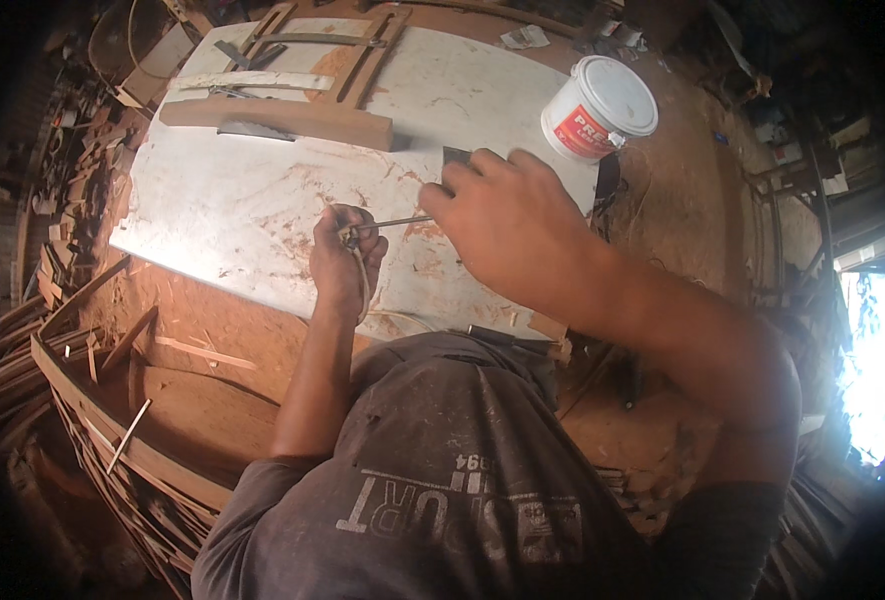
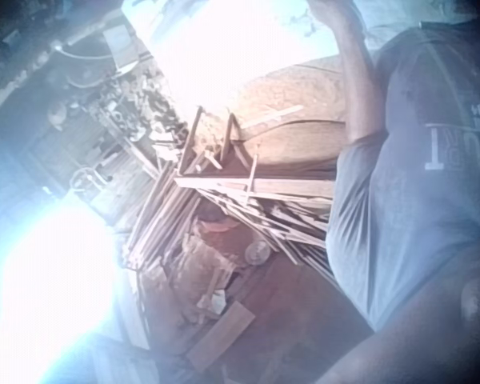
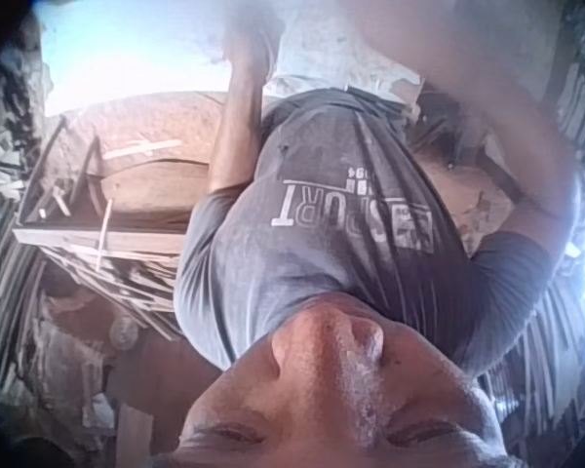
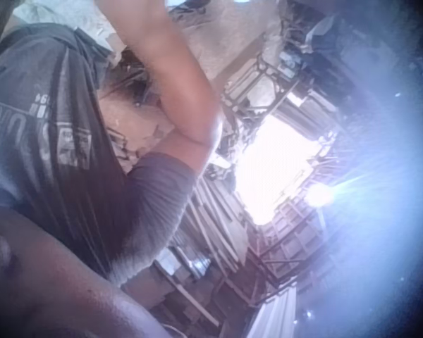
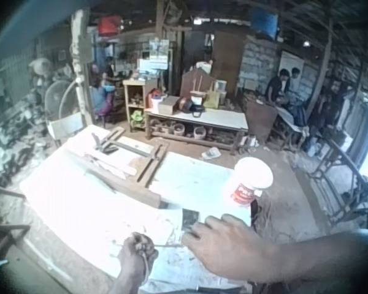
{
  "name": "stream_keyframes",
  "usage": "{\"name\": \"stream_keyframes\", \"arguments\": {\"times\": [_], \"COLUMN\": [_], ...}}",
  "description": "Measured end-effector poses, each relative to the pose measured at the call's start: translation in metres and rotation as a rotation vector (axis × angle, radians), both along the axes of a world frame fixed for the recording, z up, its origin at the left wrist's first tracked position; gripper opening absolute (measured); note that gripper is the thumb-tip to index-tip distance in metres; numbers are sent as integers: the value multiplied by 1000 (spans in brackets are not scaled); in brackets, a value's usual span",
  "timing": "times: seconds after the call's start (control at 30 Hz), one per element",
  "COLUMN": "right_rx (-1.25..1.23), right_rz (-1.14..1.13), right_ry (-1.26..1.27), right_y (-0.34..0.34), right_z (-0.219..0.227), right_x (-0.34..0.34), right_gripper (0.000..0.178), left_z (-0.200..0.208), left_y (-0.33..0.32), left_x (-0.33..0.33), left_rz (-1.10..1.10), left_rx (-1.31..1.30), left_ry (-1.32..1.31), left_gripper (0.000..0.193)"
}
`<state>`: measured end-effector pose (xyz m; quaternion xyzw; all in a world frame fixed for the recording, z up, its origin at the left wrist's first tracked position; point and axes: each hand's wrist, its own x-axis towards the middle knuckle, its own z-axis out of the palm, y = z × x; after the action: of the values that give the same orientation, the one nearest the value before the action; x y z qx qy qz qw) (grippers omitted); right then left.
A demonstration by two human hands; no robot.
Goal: The person sits on the floor and handles a power cord and extension socket, then moves to a workbench to disassemble an electrical plug with a screwdriver. They strip the wire ends with pliers and prepare the wires for connection.
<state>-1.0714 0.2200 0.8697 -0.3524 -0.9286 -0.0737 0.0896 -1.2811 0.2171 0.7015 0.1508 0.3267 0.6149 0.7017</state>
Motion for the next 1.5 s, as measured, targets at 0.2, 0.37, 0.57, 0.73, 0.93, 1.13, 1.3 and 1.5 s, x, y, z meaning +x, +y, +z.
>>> {"name": "stream_keyframes", "arguments": {"times": [0.2,0.37,0.57,0.73,0.93,1.13,1.3,1.5], "right_rx": [108,-545,-993,-1098,-1194,-1206,-1228,-1381], "right_rz": [-194,-618,-540,-541,-538,-568,-592,-638], "right_ry": [-240,139,1134,868,1036,1151,1239,1314], "right_y": [-9,-5,-35,-43,-64,-67,-58,-33], "right_z": [-10,-47,-124,-118,-140,-139,-141,-139], "right_x": [-7,-4,-60,-52,-43,-45,-45,-28], "right_gripper": [20,38,38,28,29,33,32,29], "left_z": [-2,1,7,-1,-69,-94,-75,58], "left_y": [-1,10,11,18,55,65,51,-3], "left_x": [4,13,27,16,-4,-22,-22,-21], "left_rz": [-39,-12,-108,-45,-70,-285,30,-885], "left_rx": [9,31,68,67,-206,-20,338,145], "left_ry": [23,-165,-204,-253,265,1436,1746,830], "left_gripper": [34,34,39,38,44,47,48,43]}}
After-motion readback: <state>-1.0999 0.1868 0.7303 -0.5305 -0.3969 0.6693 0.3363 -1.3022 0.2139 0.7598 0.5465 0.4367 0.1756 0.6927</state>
